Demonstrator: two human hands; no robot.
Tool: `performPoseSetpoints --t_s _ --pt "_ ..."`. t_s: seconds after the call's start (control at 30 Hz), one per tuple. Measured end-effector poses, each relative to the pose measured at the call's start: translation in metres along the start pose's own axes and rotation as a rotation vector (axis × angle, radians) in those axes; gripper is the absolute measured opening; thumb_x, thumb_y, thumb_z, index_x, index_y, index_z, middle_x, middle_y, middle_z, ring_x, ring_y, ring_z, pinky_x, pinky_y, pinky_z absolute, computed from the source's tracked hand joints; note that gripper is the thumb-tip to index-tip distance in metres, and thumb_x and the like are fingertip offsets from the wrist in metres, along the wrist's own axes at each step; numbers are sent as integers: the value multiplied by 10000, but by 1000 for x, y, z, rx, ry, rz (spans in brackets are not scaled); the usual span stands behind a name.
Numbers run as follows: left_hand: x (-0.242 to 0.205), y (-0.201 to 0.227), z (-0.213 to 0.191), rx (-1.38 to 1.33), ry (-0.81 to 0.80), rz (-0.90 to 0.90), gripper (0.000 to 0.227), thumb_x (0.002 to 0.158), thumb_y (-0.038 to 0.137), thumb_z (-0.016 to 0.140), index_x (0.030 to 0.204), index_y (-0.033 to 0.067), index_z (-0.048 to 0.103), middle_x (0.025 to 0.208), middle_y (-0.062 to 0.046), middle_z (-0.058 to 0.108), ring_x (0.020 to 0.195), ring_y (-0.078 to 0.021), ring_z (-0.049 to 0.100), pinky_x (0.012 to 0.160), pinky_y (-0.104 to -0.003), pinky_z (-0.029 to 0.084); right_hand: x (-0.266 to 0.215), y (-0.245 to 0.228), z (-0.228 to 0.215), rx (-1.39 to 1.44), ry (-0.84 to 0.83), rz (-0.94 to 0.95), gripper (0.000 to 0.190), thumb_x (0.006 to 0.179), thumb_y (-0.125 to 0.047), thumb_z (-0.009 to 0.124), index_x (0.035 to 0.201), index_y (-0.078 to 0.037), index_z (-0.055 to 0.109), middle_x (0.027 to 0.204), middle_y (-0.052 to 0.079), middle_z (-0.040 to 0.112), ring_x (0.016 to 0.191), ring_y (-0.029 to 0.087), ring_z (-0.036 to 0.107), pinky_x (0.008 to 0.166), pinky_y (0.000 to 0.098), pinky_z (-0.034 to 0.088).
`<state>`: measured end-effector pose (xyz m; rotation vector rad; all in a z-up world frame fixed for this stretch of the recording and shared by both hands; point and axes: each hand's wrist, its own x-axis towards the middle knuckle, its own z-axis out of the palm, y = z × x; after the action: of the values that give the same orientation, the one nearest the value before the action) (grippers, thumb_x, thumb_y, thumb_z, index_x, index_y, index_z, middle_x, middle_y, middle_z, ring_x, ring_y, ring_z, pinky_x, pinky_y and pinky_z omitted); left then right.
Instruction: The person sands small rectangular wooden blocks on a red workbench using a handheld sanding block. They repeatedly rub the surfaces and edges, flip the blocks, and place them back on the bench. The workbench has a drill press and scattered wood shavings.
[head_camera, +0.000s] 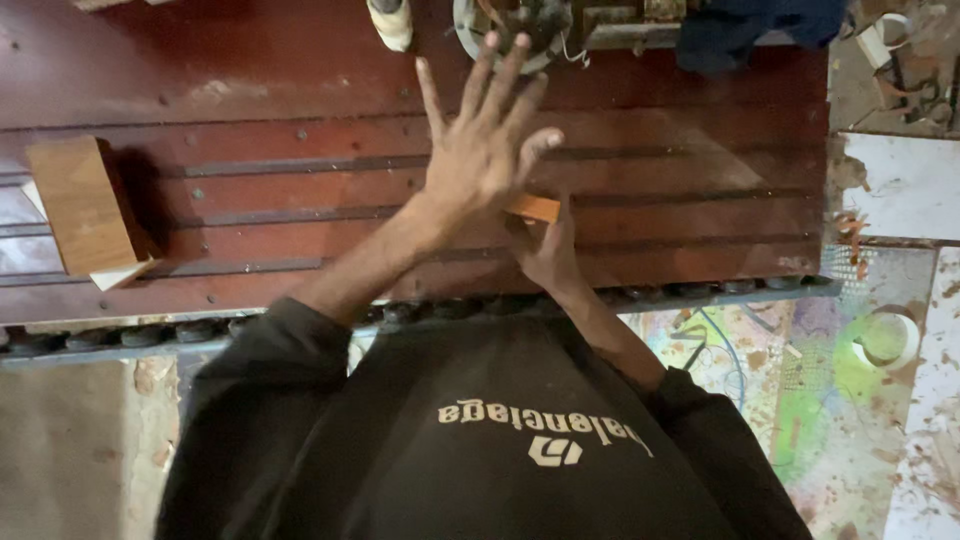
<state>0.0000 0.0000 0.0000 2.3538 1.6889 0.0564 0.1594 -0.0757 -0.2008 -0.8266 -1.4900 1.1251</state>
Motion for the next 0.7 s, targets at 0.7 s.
performPoseSetpoints --t_s 0.7 --pt "-46 57 -106 -311 819 752 1202 815 937 -50 1688 117 53 1784 -47 8 1647 -284 -86 1143 -652 -243 -2 -37 -11 -792 25 -31 397 916 -278 746 1218 -71 593 1117 115 692 1015 325 679 819 468 544"
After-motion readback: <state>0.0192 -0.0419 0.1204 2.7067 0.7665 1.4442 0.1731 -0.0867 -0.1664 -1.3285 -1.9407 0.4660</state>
